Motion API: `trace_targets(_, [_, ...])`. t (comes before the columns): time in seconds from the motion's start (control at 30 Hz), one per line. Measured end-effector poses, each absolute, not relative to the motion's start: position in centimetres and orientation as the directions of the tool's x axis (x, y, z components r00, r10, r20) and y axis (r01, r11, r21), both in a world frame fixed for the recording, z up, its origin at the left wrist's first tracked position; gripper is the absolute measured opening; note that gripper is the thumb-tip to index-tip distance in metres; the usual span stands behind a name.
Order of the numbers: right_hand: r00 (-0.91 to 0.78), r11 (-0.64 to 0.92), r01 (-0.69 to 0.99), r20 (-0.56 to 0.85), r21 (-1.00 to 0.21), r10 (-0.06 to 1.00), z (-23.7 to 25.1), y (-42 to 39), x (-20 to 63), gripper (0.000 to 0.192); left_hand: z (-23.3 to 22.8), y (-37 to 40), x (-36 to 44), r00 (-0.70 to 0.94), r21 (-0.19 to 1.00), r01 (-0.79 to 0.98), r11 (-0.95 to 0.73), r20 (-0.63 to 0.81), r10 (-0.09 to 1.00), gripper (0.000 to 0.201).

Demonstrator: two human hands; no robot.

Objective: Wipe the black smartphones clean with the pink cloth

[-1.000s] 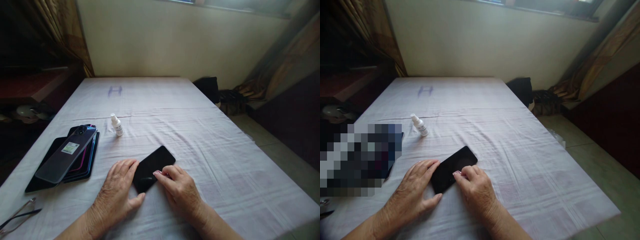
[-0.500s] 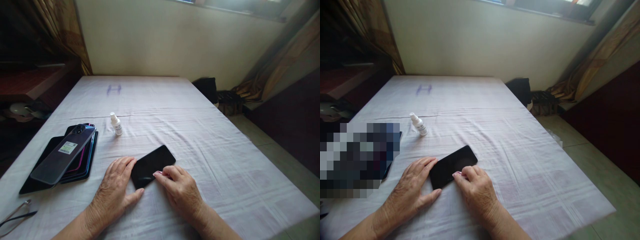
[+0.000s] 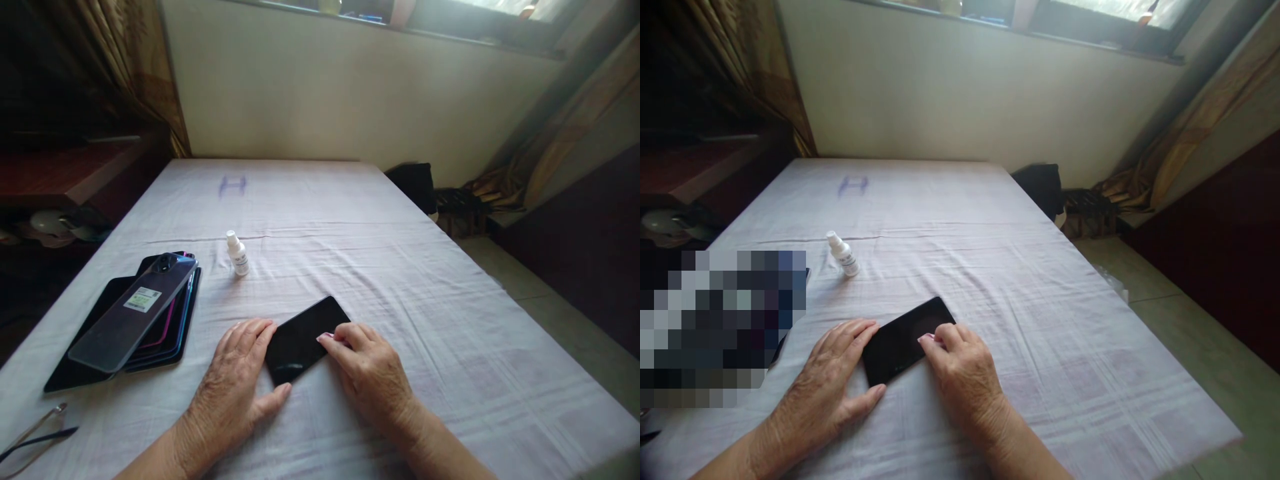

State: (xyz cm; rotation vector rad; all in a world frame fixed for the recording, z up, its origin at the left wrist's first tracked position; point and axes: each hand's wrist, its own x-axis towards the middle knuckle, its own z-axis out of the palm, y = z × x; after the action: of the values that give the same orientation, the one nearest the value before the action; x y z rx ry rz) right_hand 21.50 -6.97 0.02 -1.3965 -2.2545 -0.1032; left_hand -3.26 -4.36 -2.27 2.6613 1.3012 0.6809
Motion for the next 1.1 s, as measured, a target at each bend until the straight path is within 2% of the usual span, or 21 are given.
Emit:
trace_targets(0.13, [-0.34, 0.444, 0.883, 0.445, -0.153, 0.828, -0.1, -5.8, 22.3, 0.029, -2.4, -4.4, -3.3, 0.537, 0.263, 0.723, -0.639, 0.368, 0.759, 0.076])
trace_targets(0.3, [-0.424, 0.564, 0.795, 0.461, -0.223, 0.78, -0.4, -5.8, 21.4, 0.027, -1.8, -3.8, -3.7, 0.557, 0.259, 0.713, -0.651, 0.355, 0.751, 0.076])
trace_targets(0.47, [-0.411, 0.567, 0.785, 0.475, -0.25, 0.778, -0.5, -6.1, 21.7, 0.029, -1.2, -3.2, -4.3, 0.594, 0.265, 0.696, -0.667, 0.31, 0.743, 0.079])
trace_targets(0.63, [-0.471, 0.585, 0.79, 0.426, -0.186, 0.772, 0.0, -5.6, 22.4, 0.027, -1.1, -2.7, -4.8, 0.626, 0.275, 0.674, -0.686, 0.281, 0.728, 0.077])
trace_targets(0.77, [-0.572, 0.625, 0.773, 0.309, -0.104, 0.76, 1.1, -3.3, 23.3, 0.025, -0.5, -2.0, -5.0, 0.651, 0.324, 0.649, -0.688, 0.232, 0.723, 0.074])
trace_targets(0.83, [-0.599, 0.648, 0.755, 0.301, -0.097, 0.742, 1.3, -1.7, 23.8, 0.025, -0.1, -1.6, -5.2, 0.672, 0.345, 0.632, -0.694, 0.201, 0.712, 0.075])
trace_targets(1.1, [-0.582, 0.704, 0.68, 0.434, -0.204, 0.688, -0.5, -0.4, 23.6, 0.029, -0.2, -1.4, -5.9, 0.69, 0.374, 0.598, -0.709, 0.209, 0.693, 0.083])
